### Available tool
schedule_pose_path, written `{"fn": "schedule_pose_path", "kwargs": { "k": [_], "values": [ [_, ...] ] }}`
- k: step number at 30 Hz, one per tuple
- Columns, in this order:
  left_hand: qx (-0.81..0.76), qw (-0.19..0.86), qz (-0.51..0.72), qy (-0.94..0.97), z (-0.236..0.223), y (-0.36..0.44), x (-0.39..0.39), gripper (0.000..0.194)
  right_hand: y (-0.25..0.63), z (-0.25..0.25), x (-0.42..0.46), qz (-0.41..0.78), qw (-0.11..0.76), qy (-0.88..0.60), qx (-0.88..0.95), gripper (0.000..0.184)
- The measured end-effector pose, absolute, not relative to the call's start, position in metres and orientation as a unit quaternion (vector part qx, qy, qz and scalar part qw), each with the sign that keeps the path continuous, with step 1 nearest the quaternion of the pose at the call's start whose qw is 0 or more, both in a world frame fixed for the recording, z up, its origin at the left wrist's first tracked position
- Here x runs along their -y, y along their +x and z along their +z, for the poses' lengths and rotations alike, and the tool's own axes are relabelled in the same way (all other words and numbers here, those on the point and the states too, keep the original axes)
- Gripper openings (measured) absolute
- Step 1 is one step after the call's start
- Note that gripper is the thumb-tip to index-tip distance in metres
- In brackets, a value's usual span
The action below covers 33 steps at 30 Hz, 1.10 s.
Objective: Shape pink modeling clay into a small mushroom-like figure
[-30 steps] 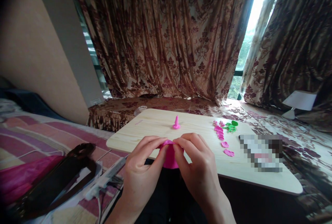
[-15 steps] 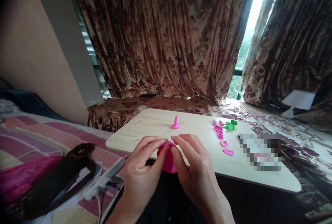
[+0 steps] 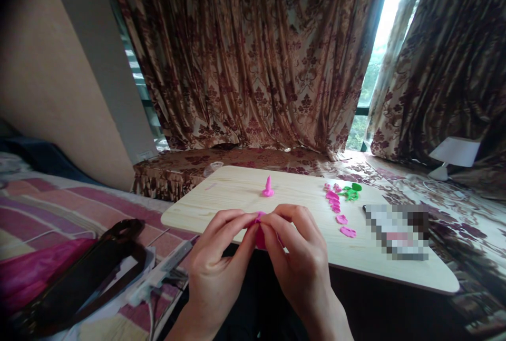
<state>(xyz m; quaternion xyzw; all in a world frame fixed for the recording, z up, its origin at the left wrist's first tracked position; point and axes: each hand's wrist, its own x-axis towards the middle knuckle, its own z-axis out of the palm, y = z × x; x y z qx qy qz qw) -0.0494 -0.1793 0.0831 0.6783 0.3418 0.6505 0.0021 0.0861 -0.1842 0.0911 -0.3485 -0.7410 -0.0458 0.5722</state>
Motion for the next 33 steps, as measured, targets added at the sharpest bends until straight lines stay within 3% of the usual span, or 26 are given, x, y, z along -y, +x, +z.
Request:
{"fn": "schedule_pose_path", "kwargs": {
  "k": [5,11,22,28,33],
  "values": [
    [-0.355,0.007,0.657,0.665,0.082,-0.051,0.178,0.021,0.085,0.089,0.183,-0.063,0.580,-0.357,0.730,0.033],
    [-0.352,0.004,0.657,0.667,0.084,-0.051,0.178,0.020,0.088,0.087,0.180,-0.058,0.559,-0.356,0.747,0.019],
    [-0.352,0.018,0.630,0.692,0.083,-0.053,0.177,0.019,0.088,0.097,0.181,-0.023,0.507,-0.354,0.785,0.023],
    [-0.357,0.023,0.643,0.677,0.082,-0.051,0.176,0.016,0.089,0.085,0.183,-0.023,0.563,-0.350,0.748,0.036],
    [-0.365,0.019,0.650,0.666,0.081,-0.050,0.177,0.017,0.090,0.081,0.182,-0.040,0.575,-0.356,0.736,0.021]
  ]
}}
